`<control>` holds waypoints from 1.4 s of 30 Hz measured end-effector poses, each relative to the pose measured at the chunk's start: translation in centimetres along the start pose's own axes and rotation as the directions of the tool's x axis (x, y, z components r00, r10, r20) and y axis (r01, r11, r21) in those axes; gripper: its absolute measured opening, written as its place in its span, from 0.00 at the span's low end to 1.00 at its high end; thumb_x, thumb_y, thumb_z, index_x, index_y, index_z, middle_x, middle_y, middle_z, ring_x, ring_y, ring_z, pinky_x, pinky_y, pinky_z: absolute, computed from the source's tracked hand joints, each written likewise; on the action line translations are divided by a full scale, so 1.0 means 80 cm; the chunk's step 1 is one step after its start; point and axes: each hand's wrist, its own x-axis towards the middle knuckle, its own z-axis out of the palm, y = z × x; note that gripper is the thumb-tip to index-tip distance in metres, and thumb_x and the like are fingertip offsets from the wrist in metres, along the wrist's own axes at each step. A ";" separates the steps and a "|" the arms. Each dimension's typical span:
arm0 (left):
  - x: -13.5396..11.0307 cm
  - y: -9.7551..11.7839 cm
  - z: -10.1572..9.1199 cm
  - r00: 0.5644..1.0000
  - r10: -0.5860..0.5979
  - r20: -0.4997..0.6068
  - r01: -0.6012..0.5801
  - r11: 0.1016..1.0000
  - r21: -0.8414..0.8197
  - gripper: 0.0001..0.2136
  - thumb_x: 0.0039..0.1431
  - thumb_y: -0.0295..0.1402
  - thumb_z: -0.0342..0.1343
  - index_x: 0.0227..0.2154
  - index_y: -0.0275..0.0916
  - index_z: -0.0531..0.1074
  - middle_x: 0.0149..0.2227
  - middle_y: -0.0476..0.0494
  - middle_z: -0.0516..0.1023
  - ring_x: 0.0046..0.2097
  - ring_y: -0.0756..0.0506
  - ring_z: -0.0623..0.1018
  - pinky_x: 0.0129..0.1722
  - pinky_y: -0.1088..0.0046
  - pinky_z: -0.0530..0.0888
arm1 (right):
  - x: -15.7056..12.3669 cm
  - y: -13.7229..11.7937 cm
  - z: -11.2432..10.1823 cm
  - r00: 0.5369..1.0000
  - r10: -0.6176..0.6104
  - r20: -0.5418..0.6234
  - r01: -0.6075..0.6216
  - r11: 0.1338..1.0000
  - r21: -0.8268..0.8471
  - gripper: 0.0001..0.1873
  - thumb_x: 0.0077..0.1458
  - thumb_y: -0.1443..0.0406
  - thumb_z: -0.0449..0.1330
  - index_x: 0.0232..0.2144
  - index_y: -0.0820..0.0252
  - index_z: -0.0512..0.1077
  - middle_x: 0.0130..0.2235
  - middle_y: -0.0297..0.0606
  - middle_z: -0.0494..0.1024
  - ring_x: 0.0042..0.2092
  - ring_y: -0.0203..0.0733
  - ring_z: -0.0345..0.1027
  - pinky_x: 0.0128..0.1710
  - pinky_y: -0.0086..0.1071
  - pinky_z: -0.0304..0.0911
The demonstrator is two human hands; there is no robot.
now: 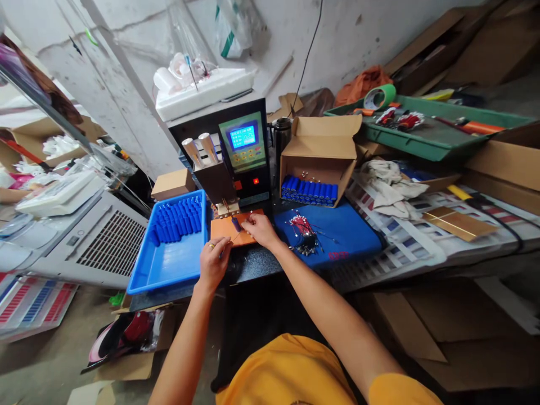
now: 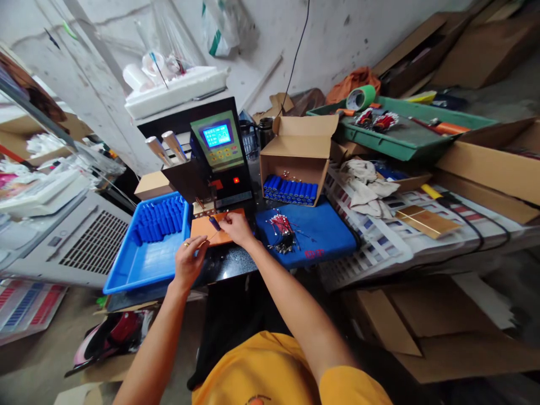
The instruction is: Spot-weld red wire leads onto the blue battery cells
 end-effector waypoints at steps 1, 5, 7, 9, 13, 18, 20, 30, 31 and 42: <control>0.000 -0.001 0.001 1.000 0.016 0.000 -0.016 1.000 0.022 0.07 0.63 0.33 0.56 0.41 0.40 0.77 0.37 0.40 0.80 0.39 0.46 0.79 0.40 0.68 0.76 | 0.000 0.000 0.000 1.000 0.002 -0.003 -0.002 1.000 0.006 0.12 0.48 0.60 0.58 0.18 0.58 0.63 0.17 0.28 0.65 0.22 0.33 0.57 0.23 0.27 0.50; 0.000 0.007 0.004 0.998 -0.055 -0.017 0.054 0.997 -0.053 0.07 0.62 0.34 0.57 0.37 0.39 0.78 0.35 0.41 0.80 0.37 0.47 0.79 0.39 0.69 0.75 | -0.001 -0.003 -0.003 0.999 0.034 0.004 -0.034 0.996 0.077 0.13 0.46 0.59 0.60 0.18 0.59 0.64 0.17 0.28 0.64 0.20 0.32 0.56 0.21 0.26 0.50; 0.001 0.016 0.006 0.978 -0.204 -0.035 0.194 0.963 -0.188 0.08 0.62 0.36 0.57 0.35 0.39 0.78 0.33 0.42 0.80 0.36 0.47 0.78 0.38 0.71 0.75 | -0.002 -0.006 -0.007 0.997 0.069 0.046 -0.075 0.987 0.145 0.13 0.45 0.59 0.62 0.18 0.60 0.65 0.17 0.28 0.66 0.20 0.31 0.56 0.20 0.25 0.51; 0.004 0.026 0.010 0.922 -0.385 -0.041 0.351 0.874 -0.335 0.10 0.60 0.40 0.58 0.32 0.38 0.78 0.32 0.44 0.80 0.35 0.48 0.78 0.36 0.72 0.75 | -0.005 -0.011 -0.012 0.987 0.110 0.116 -0.134 0.967 0.218 0.14 0.45 0.58 0.63 0.19 0.61 0.68 0.19 0.31 0.69 0.20 0.30 0.58 0.19 0.24 0.53; 0.011 0.038 0.019 0.806 -0.592 0.017 0.510 0.680 -0.527 0.14 0.54 0.44 0.63 0.31 0.36 0.78 0.29 0.45 0.80 0.31 0.48 0.78 0.35 0.72 0.75 | -0.016 -0.016 -0.014 0.954 0.170 0.246 -0.240 0.924 0.296 0.15 0.44 0.57 0.65 0.21 0.64 0.72 0.22 0.34 0.73 0.21 0.30 0.62 0.18 0.24 0.56; 0.015 0.043 0.026 0.843 -0.535 0.052 0.482 0.710 -0.513 0.12 0.56 0.42 0.61 0.32 0.37 0.78 0.31 0.44 0.80 0.34 0.47 0.79 0.37 0.71 0.75 | -0.027 -0.012 -0.002 0.949 0.156 0.273 -0.244 0.913 0.326 0.14 0.43 0.57 0.67 0.23 0.63 0.72 0.20 0.31 0.71 0.20 0.29 0.62 0.17 0.23 0.56; 0.014 0.043 0.027 0.876 -0.480 0.057 0.449 0.765 -0.462 0.10 0.59 0.40 0.59 0.33 0.37 0.78 0.32 0.44 0.80 0.35 0.47 0.79 0.38 0.71 0.75 | -0.029 -0.009 0.002 0.962 0.142 0.234 -0.215 0.920 0.327 0.14 0.43 0.58 0.67 0.24 0.63 0.71 0.20 0.30 0.70 0.20 0.29 0.61 0.17 0.22 0.55; 0.016 0.015 0.028 0.974 -0.196 0.114 0.215 0.959 -0.185 0.13 0.61 0.32 0.53 0.48 0.40 0.74 0.57 0.35 0.70 0.60 0.40 0.70 0.59 0.58 0.70 | -0.033 -0.007 -0.001 0.988 0.144 0.053 -0.154 0.918 0.365 0.13 0.42 0.58 0.66 0.22 0.61 0.70 0.19 0.29 0.68 0.20 0.30 0.59 0.16 0.23 0.52; 0.018 0.011 0.030 0.970 -0.181 0.161 0.208 0.963 -0.174 0.16 0.61 0.31 0.54 0.51 0.41 0.73 0.59 0.35 0.69 0.61 0.39 0.69 0.59 0.57 0.69 | -0.034 -0.008 -0.002 0.987 0.153 0.044 -0.158 0.909 0.385 0.13 0.42 0.58 0.67 0.21 0.61 0.70 0.19 0.29 0.68 0.20 0.30 0.59 0.16 0.23 0.52; 0.029 0.003 0.046 0.939 -0.235 0.251 0.305 0.906 -0.292 0.18 0.59 0.31 0.54 0.53 0.39 0.71 0.33 0.45 0.73 0.33 0.48 0.73 0.36 0.70 0.73 | -0.033 -0.019 -0.011 0.970 0.241 0.024 -0.208 0.777 0.594 0.15 0.40 0.58 0.67 0.19 0.61 0.67 0.19 0.29 0.67 0.20 0.29 0.56 0.17 0.23 0.49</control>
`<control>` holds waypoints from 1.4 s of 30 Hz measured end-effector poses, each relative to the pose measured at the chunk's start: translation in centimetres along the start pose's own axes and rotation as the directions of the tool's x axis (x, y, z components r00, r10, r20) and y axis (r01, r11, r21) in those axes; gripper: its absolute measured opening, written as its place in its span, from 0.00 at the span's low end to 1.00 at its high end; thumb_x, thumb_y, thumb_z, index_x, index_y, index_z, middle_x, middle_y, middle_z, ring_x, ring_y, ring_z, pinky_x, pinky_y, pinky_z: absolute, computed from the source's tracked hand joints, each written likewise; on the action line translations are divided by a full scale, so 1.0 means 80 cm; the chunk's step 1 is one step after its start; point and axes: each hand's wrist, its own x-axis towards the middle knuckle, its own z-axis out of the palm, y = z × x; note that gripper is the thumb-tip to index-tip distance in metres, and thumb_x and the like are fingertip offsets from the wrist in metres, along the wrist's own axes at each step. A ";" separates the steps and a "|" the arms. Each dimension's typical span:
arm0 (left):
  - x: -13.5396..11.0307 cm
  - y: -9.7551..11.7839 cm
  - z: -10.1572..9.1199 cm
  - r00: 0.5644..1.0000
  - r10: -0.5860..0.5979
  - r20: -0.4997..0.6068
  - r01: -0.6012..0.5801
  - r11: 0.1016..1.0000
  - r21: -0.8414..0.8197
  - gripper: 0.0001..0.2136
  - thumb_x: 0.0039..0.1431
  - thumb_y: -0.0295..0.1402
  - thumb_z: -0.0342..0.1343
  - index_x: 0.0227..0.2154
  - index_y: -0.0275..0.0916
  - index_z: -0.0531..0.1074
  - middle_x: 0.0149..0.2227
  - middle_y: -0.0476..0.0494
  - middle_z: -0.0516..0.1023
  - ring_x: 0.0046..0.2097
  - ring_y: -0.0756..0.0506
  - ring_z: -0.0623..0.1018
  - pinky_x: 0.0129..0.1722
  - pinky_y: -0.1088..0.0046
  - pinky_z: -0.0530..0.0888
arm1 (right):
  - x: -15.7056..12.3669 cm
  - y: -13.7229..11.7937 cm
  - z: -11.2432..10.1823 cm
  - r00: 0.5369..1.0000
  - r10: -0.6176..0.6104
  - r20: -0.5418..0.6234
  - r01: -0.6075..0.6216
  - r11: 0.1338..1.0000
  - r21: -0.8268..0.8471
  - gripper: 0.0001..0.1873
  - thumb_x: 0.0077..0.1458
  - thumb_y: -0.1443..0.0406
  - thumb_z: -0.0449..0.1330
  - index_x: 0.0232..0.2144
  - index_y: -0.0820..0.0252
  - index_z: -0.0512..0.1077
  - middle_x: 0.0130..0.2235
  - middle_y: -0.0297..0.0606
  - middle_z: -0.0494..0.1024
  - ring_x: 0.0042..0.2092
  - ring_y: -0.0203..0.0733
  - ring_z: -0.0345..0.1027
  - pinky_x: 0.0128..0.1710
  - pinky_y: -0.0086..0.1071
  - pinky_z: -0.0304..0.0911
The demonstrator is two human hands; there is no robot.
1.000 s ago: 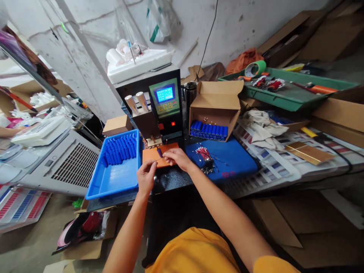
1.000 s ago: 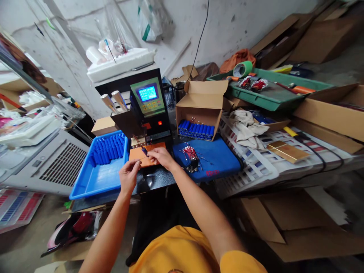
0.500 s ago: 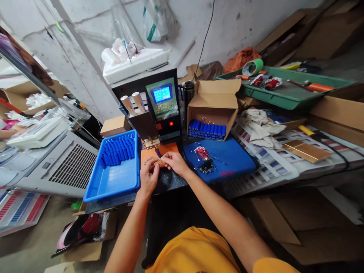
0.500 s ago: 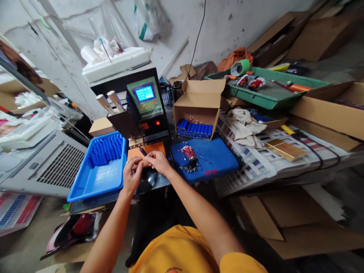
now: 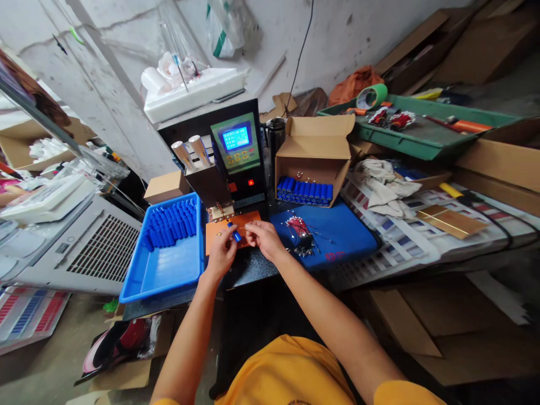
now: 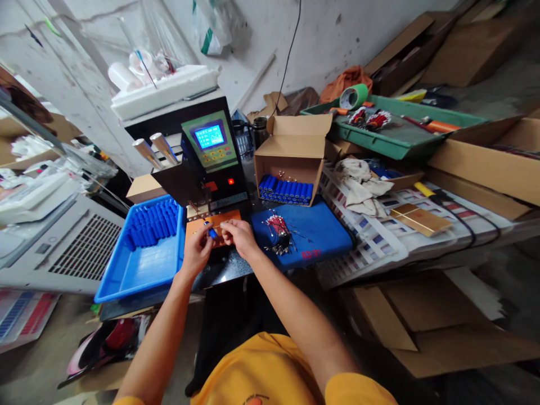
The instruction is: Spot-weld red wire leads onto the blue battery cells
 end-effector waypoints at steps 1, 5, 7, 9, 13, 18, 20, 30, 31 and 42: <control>0.000 0.002 -0.001 1.000 -0.028 -0.002 0.028 0.999 -0.047 0.17 0.60 0.33 0.53 0.52 0.39 0.71 0.33 0.46 0.73 0.32 0.49 0.73 0.35 0.71 0.73 | 0.000 -0.001 0.000 1.000 0.008 -0.007 -0.008 1.000 0.010 0.15 0.40 0.59 0.68 0.19 0.61 0.67 0.19 0.29 0.67 0.20 0.29 0.57 0.17 0.23 0.49; 0.002 0.009 -0.006 0.992 -0.127 -0.004 0.124 0.977 -0.171 0.17 0.62 0.39 0.53 0.52 0.40 0.70 0.33 0.46 0.75 0.33 0.49 0.76 0.34 0.72 0.74 | 0.002 -0.001 0.002 0.999 0.036 -0.031 -0.035 0.999 0.039 0.14 0.39 0.59 0.67 0.20 0.61 0.68 0.20 0.30 0.67 0.21 0.29 0.57 0.17 0.24 0.48; 0.006 0.010 -0.010 0.986 -0.167 -0.013 0.162 0.971 -0.176 0.15 0.62 0.41 0.54 0.48 0.39 0.73 0.29 0.48 0.74 0.30 0.49 0.74 0.31 0.74 0.73 | 0.004 -0.001 0.001 0.999 0.044 -0.032 -0.042 0.998 0.047 0.14 0.38 0.59 0.68 0.21 0.61 0.68 0.20 0.29 0.67 0.21 0.29 0.57 0.17 0.24 0.49; 0.010 0.009 -0.014 0.983 -0.183 -0.031 0.176 0.971 -0.160 0.13 0.61 0.42 0.55 0.40 0.39 0.75 0.25 0.50 0.70 0.27 0.50 0.71 0.28 0.75 0.70 | 0.006 -0.001 0.000 0.999 0.043 -0.026 -0.042 0.998 0.047 0.15 0.37 0.58 0.68 0.21 0.60 0.67 0.20 0.29 0.67 0.21 0.29 0.57 0.17 0.24 0.49; 0.021 0.003 -0.018 0.986 -0.157 -0.051 0.150 0.981 -0.121 0.12 0.57 0.41 0.59 0.25 0.38 0.72 0.22 0.51 0.65 0.25 0.51 0.66 0.26 0.76 0.65 | 0.009 0.000 -0.001 0.999 0.041 -0.017 -0.040 0.999 0.033 0.17 0.38 0.57 0.69 0.20 0.60 0.66 0.20 0.29 0.66 0.21 0.29 0.57 0.18 0.23 0.50; 0.029 0.003 -0.015 0.991 -0.130 -0.025 0.127 0.986 -0.104 0.09 0.57 0.39 0.59 0.28 0.38 0.74 0.24 0.50 0.68 0.26 0.51 0.67 0.28 0.75 0.65 | 0.012 0.004 0.001 0.999 0.015 -0.046 -0.016 1.000 -0.007 0.17 0.39 0.57 0.68 0.19 0.61 0.66 0.19 0.28 0.65 0.21 0.28 0.55 0.18 0.24 0.47; 0.029 0.003 -0.013 0.993 -0.119 -0.026 0.116 0.990 -0.083 0.09 0.57 0.39 0.58 0.31 0.38 0.75 0.26 0.49 0.71 0.28 0.50 0.69 0.30 0.74 0.66 | 0.013 0.006 0.003 0.998 -0.002 -0.060 0.001 1.000 -0.019 0.16 0.40 0.57 0.67 0.19 0.60 0.66 0.19 0.28 0.65 0.21 0.28 0.54 0.18 0.24 0.46; 0.024 -0.009 -0.004 0.991 -0.136 0.004 0.136 0.990 -0.048 0.10 0.62 0.39 0.53 0.39 0.39 0.73 0.30 0.47 0.74 0.30 0.48 0.71 0.32 0.72 0.66 | 0.024 0.007 0.019 0.989 -0.090 -0.118 0.071 0.985 -0.157 0.16 0.42 0.56 0.65 0.19 0.59 0.65 0.18 0.28 0.63 0.20 0.29 0.52 0.17 0.24 0.45; 0.024 -0.010 -0.003 0.991 -0.132 -0.009 0.132 0.991 -0.033 0.10 0.62 0.39 0.54 0.39 0.40 0.73 0.31 0.46 0.74 0.30 0.47 0.72 0.32 0.72 0.66 | 0.027 0.009 0.021 0.987 -0.106 -0.117 0.084 0.980 -0.179 0.16 0.43 0.56 0.65 0.19 0.59 0.64 0.18 0.29 0.63 0.21 0.29 0.52 0.18 0.24 0.46; 0.022 -0.013 0.002 0.994 -0.091 -0.066 0.096 0.993 0.071 0.08 0.63 0.36 0.51 0.38 0.40 0.72 0.33 0.44 0.75 0.34 0.46 0.74 0.35 0.70 0.68 | 0.053 0.028 0.022 0.963 -0.249 -0.100 0.168 0.850 -0.500 0.12 0.47 0.57 0.59 0.20 0.57 0.66 0.21 0.30 0.68 0.26 0.35 0.62 0.24 0.26 0.54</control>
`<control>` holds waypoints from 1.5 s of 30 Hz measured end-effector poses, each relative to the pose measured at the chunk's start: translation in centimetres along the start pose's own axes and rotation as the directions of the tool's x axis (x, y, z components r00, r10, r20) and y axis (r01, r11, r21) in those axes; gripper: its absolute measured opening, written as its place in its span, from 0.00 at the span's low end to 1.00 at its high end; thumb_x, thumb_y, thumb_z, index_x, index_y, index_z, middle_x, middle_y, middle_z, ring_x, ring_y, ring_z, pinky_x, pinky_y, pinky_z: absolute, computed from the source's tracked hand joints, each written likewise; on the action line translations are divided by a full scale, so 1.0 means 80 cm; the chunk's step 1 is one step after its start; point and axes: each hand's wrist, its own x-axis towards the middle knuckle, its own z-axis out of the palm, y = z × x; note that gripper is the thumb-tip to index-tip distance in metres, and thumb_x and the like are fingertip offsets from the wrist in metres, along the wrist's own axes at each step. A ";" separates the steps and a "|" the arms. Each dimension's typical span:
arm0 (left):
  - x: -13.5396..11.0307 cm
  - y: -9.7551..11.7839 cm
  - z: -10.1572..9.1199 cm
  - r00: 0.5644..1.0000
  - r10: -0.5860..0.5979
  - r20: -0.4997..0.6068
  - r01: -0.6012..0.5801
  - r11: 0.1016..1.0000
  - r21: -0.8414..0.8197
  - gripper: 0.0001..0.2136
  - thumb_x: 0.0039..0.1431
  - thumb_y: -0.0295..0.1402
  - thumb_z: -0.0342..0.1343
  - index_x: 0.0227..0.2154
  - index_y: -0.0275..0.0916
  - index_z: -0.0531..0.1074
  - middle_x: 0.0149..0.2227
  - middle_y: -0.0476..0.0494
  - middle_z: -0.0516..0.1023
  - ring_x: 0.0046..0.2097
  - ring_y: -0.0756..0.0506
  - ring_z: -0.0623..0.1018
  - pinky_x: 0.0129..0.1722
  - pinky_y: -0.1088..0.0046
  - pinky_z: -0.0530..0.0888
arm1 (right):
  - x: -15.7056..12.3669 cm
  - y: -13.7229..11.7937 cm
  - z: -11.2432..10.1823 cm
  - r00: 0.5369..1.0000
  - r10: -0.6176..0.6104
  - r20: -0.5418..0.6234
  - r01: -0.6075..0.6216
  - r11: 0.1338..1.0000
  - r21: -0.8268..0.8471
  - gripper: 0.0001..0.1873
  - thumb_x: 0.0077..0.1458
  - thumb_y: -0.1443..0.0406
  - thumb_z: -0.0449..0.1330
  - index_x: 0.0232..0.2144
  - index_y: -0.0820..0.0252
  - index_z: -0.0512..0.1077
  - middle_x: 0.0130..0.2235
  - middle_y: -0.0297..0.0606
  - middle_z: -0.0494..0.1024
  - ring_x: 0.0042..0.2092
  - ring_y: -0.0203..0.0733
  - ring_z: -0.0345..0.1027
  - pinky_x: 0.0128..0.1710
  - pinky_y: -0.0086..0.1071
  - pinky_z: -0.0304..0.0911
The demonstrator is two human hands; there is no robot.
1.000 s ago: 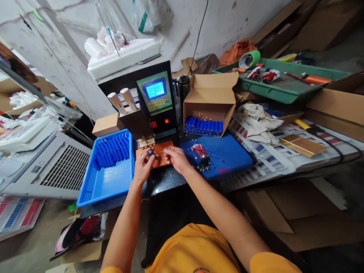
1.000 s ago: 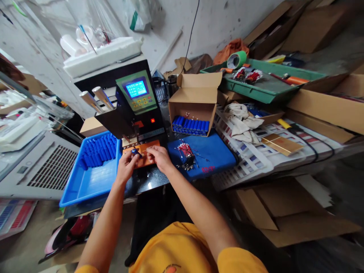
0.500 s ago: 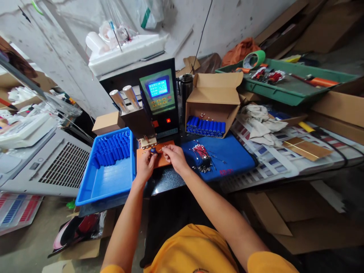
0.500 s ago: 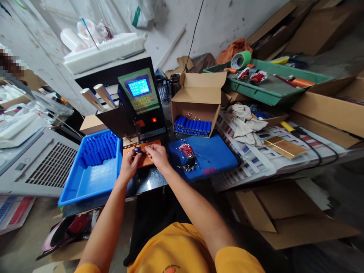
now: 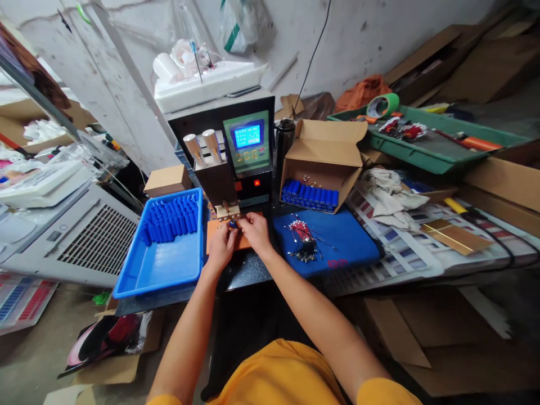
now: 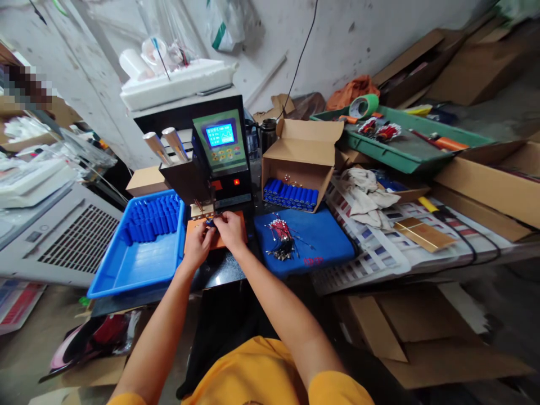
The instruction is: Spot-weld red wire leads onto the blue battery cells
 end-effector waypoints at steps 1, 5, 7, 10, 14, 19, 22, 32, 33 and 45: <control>0.000 0.000 0.000 1.000 0.006 -0.002 -0.006 1.000 0.002 0.08 0.63 0.36 0.51 0.39 0.40 0.72 0.33 0.44 0.75 0.34 0.46 0.74 0.36 0.70 0.68 | 0.000 -0.001 0.000 1.000 -0.022 -0.010 0.022 0.999 -0.026 0.11 0.47 0.58 0.59 0.20 0.57 0.66 0.21 0.30 0.69 0.26 0.35 0.62 0.24 0.26 0.53; 0.000 0.000 0.001 1.000 0.005 0.003 -0.005 1.000 -0.015 0.08 0.64 0.36 0.51 0.39 0.40 0.72 0.35 0.44 0.75 0.36 0.45 0.74 0.38 0.70 0.68 | -0.002 -0.002 -0.002 0.997 -0.068 -0.021 0.066 0.994 -0.087 0.11 0.47 0.58 0.58 0.19 0.58 0.67 0.21 0.31 0.70 0.27 0.36 0.62 0.25 0.27 0.52; 0.000 -0.001 0.001 1.000 -0.004 0.003 0.004 1.000 -0.018 0.08 0.63 0.37 0.51 0.38 0.41 0.72 0.34 0.44 0.75 0.36 0.45 0.74 0.37 0.70 0.68 | -0.002 -0.001 -0.002 0.997 -0.070 -0.021 0.068 0.993 -0.094 0.11 0.48 0.58 0.58 0.19 0.57 0.67 0.21 0.31 0.69 0.26 0.36 0.61 0.25 0.28 0.52; 0.000 -0.001 0.001 1.000 -0.010 -0.003 0.010 1.000 -0.022 0.07 0.63 0.37 0.51 0.36 0.40 0.71 0.32 0.45 0.74 0.33 0.46 0.73 0.35 0.70 0.67 | -0.003 0.000 -0.002 0.997 -0.073 -0.034 0.069 0.991 -0.116 0.11 0.48 0.59 0.58 0.19 0.57 0.67 0.22 0.31 0.70 0.26 0.36 0.61 0.25 0.28 0.52; 0.000 0.000 0.001 1.000 -0.001 -0.005 0.001 1.000 -0.003 0.07 0.63 0.36 0.51 0.37 0.40 0.71 0.32 0.45 0.74 0.33 0.46 0.73 0.36 0.70 0.67 | -0.005 -0.005 -0.002 0.995 -0.093 -0.041 0.086 0.984 -0.156 0.10 0.49 0.61 0.58 0.20 0.58 0.68 0.23 0.32 0.72 0.27 0.37 0.63 0.27 0.29 0.54; -0.001 0.001 0.001 1.000 0.023 -0.010 -0.022 0.998 0.051 0.07 0.64 0.34 0.50 0.38 0.40 0.71 0.33 0.44 0.74 0.34 0.45 0.73 0.36 0.70 0.67 | -0.011 -0.016 0.000 0.996 -0.082 -0.030 0.076 0.983 -0.169 0.09 0.50 0.60 0.59 0.22 0.57 0.70 0.25 0.32 0.74 0.29 0.38 0.65 0.29 0.29 0.55; -0.001 0.001 0.000 0.999 0.031 -0.011 -0.030 0.997 0.068 0.06 0.64 0.34 0.50 0.38 0.40 0.71 0.33 0.44 0.74 0.34 0.45 0.74 0.35 0.70 0.68 | -0.013 -0.020 0.002 0.997 -0.073 -0.034 0.067 0.983 -0.171 0.09 0.50 0.61 0.59 0.22 0.58 0.69 0.24 0.32 0.74 0.28 0.38 0.64 0.29 0.30 0.55; -0.001 0.006 -0.002 1.000 0.005 0.019 -0.007 0.991 0.134 0.07 0.65 0.33 0.47 0.38 0.39 0.69 0.33 0.44 0.74 0.35 0.45 0.74 0.36 0.70 0.68 | -0.015 -0.020 0.003 0.996 -0.077 -0.043 0.066 0.974 -0.216 0.09 0.50 0.61 0.58 0.22 0.58 0.69 0.24 0.30 0.74 0.28 0.37 0.65 0.28 0.28 0.55; -0.001 0.006 -0.002 1.000 0.004 0.020 -0.007 0.990 0.142 0.07 0.65 0.33 0.47 0.38 0.39 0.69 0.33 0.44 0.74 0.35 0.45 0.74 0.36 0.70 0.68 | -0.015 -0.020 0.003 0.996 -0.077 -0.045 0.065 0.974 -0.218 0.09 0.50 0.61 0.58 0.22 0.58 0.69 0.24 0.30 0.74 0.28 0.37 0.65 0.28 0.28 0.56; -0.001 0.005 -0.001 1.000 0.017 0.015 -0.019 0.989 0.144 0.08 0.65 0.33 0.47 0.39 0.38 0.70 0.35 0.42 0.75 0.36 0.45 0.75 0.37 0.69 0.70 | -0.014 -0.020 0.004 0.997 -0.069 -0.045 0.060 0.983 -0.173 0.09 0.50 0.62 0.59 0.21 0.58 0.68 0.24 0.31 0.75 0.28 0.38 0.67 0.29 0.28 0.59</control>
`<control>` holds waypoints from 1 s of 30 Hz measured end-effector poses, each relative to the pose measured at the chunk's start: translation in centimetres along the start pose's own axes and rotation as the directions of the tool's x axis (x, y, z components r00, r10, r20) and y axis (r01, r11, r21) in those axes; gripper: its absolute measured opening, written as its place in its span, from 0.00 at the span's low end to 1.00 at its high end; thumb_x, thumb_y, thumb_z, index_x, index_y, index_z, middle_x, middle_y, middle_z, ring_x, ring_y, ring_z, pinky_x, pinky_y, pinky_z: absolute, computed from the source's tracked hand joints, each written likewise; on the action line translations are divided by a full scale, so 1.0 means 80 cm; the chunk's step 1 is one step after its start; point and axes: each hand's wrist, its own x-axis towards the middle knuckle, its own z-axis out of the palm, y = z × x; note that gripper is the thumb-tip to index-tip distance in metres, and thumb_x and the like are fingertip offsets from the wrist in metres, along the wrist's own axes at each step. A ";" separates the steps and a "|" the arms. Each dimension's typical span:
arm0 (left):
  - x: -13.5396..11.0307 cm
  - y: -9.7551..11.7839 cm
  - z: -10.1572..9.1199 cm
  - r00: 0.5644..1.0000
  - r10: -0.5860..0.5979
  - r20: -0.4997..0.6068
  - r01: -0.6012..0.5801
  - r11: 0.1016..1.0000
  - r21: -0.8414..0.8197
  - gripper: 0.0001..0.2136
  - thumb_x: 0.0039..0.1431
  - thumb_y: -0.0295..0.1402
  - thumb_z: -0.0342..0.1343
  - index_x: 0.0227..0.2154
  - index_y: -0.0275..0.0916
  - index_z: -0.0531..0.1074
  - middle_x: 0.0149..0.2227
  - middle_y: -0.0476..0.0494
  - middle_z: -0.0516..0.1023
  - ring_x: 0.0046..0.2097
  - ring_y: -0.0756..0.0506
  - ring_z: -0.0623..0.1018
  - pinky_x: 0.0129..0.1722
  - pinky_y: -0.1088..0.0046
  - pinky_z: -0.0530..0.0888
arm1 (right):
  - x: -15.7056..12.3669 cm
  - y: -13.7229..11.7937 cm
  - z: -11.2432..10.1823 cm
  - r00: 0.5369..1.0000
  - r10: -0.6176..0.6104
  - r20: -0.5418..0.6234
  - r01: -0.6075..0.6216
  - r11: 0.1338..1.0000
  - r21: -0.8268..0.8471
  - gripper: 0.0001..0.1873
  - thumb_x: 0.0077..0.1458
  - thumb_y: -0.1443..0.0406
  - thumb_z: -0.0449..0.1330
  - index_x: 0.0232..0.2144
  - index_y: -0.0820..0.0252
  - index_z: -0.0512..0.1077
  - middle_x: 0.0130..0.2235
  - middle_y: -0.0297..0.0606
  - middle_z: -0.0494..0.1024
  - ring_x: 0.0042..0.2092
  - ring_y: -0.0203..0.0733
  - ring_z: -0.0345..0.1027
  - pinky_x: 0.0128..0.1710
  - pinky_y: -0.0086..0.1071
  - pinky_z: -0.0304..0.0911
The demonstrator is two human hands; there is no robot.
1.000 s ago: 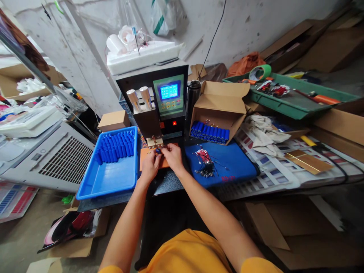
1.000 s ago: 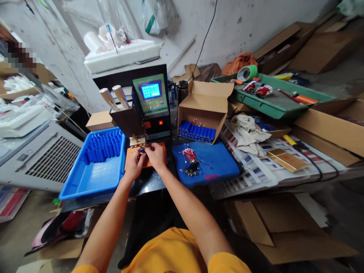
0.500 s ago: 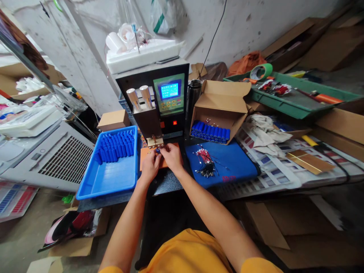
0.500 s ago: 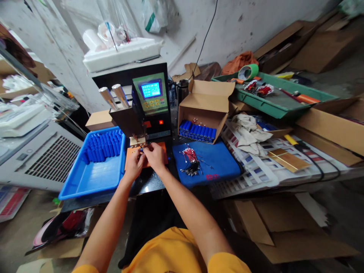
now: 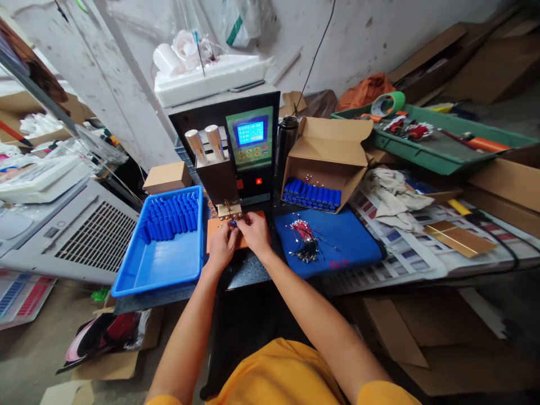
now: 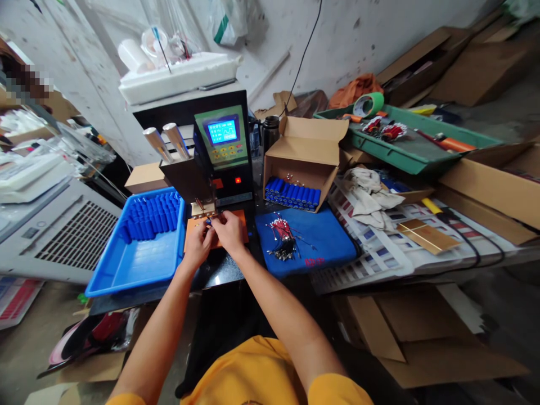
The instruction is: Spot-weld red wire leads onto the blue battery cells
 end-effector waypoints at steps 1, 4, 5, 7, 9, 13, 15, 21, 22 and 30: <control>0.000 0.000 0.000 1.000 -0.004 0.001 0.004 1.000 0.001 0.08 0.65 0.34 0.48 0.39 0.38 0.70 0.34 0.42 0.75 0.35 0.45 0.75 0.37 0.69 0.70 | 0.000 0.000 0.000 1.000 -0.001 0.001 0.001 1.000 0.002 0.09 0.50 0.62 0.59 0.21 0.58 0.69 0.24 0.31 0.76 0.28 0.38 0.68 0.29 0.28 0.59; 0.000 -0.002 0.000 1.000 -0.013 0.003 0.013 1.000 0.005 0.08 0.65 0.34 0.48 0.40 0.39 0.70 0.34 0.43 0.75 0.36 0.45 0.75 0.37 0.69 0.70 | -0.001 0.001 0.000 1.000 -0.013 0.003 0.013 1.000 -0.007 0.08 0.51 0.62 0.59 0.22 0.58 0.70 0.25 0.32 0.76 0.29 0.38 0.69 0.29 0.28 0.60; 0.000 -0.002 0.000 1.000 -0.014 0.004 0.014 1.000 0.005 0.08 0.65 0.35 0.47 0.40 0.39 0.70 0.34 0.43 0.75 0.36 0.45 0.75 0.37 0.70 0.70 | -0.001 0.001 -0.001 1.000 -0.017 0.005 0.017 1.000 -0.015 0.09 0.51 0.62 0.59 0.22 0.58 0.70 0.25 0.32 0.76 0.29 0.39 0.69 0.29 0.28 0.60; 0.000 -0.002 0.000 1.000 -0.016 0.005 0.016 1.000 0.005 0.09 0.65 0.35 0.47 0.40 0.39 0.70 0.34 0.43 0.75 0.36 0.45 0.75 0.37 0.70 0.70 | -0.001 0.004 -0.001 1.000 -0.023 0.011 0.023 0.999 -0.028 0.09 0.52 0.61 0.59 0.23 0.59 0.71 0.26 0.33 0.77 0.30 0.39 0.70 0.30 0.29 0.60; 0.000 -0.001 0.000 1.000 -0.018 0.009 0.018 1.000 -0.002 0.08 0.65 0.34 0.47 0.40 0.39 0.70 0.34 0.43 0.75 0.36 0.45 0.74 0.37 0.70 0.70 | 0.000 0.007 -0.001 1.000 -0.022 0.016 0.023 0.999 -0.039 0.10 0.53 0.60 0.59 0.24 0.59 0.71 0.27 0.34 0.78 0.30 0.39 0.71 0.30 0.28 0.61; 0.000 0.001 -0.001 1.000 -0.017 0.012 0.018 0.999 -0.029 0.07 0.64 0.34 0.48 0.38 0.39 0.70 0.34 0.43 0.75 0.35 0.45 0.74 0.37 0.69 0.70 | 0.003 0.014 -0.004 0.998 -0.031 0.054 0.034 0.998 -0.061 0.12 0.55 0.59 0.59 0.25 0.59 0.73 0.27 0.35 0.78 0.31 0.39 0.71 0.30 0.27 0.61; 0.001 0.003 -0.002 1.000 -0.018 0.015 0.019 0.999 -0.047 0.07 0.65 0.34 0.48 0.38 0.39 0.70 0.34 0.43 0.75 0.36 0.45 0.75 0.37 0.69 0.69 | 0.001 0.014 -0.011 0.995 -0.052 0.085 0.060 0.994 -0.092 0.15 0.57 0.58 0.58 0.22 0.59 0.72 0.24 0.34 0.76 0.29 0.38 0.69 0.29 0.27 0.60; -0.001 0.003 -0.002 1.000 -0.016 0.008 0.017 0.999 -0.027 0.08 0.65 0.35 0.48 0.35 0.40 0.70 0.32 0.45 0.73 0.34 0.46 0.74 0.36 0.70 0.69 | -0.018 -0.006 -0.046 0.950 -0.307 0.059 0.304 0.865 -0.399 0.15 0.59 0.59 0.57 0.22 0.59 0.72 0.26 0.37 0.76 0.31 0.40 0.68 0.33 0.31 0.61; -0.001 0.003 -0.002 1.000 -0.006 0.002 0.006 1.000 -0.017 0.08 0.65 0.36 0.49 0.35 0.40 0.70 0.32 0.45 0.73 0.34 0.46 0.74 0.36 0.70 0.69 | -0.021 -0.010 -0.051 0.924 -0.379 0.050 0.358 0.812 -0.460 0.13 0.59 0.60 0.57 0.25 0.59 0.73 0.29 0.39 0.77 0.34 0.42 0.69 0.37 0.33 0.62; -0.006 -0.002 -0.004 0.985 0.171 0.034 -0.171 0.985 -0.003 0.13 0.66 0.35 0.47 0.48 0.38 0.71 0.46 0.36 0.76 0.46 0.42 0.76 0.45 0.64 0.73 | -0.014 -0.021 -0.058 0.767 -0.498 0.404 0.638 0.530 -0.559 0.10 0.59 0.63 0.60 0.41 0.60 0.77 0.43 0.44 0.79 0.52 0.50 0.63 0.57 0.45 0.51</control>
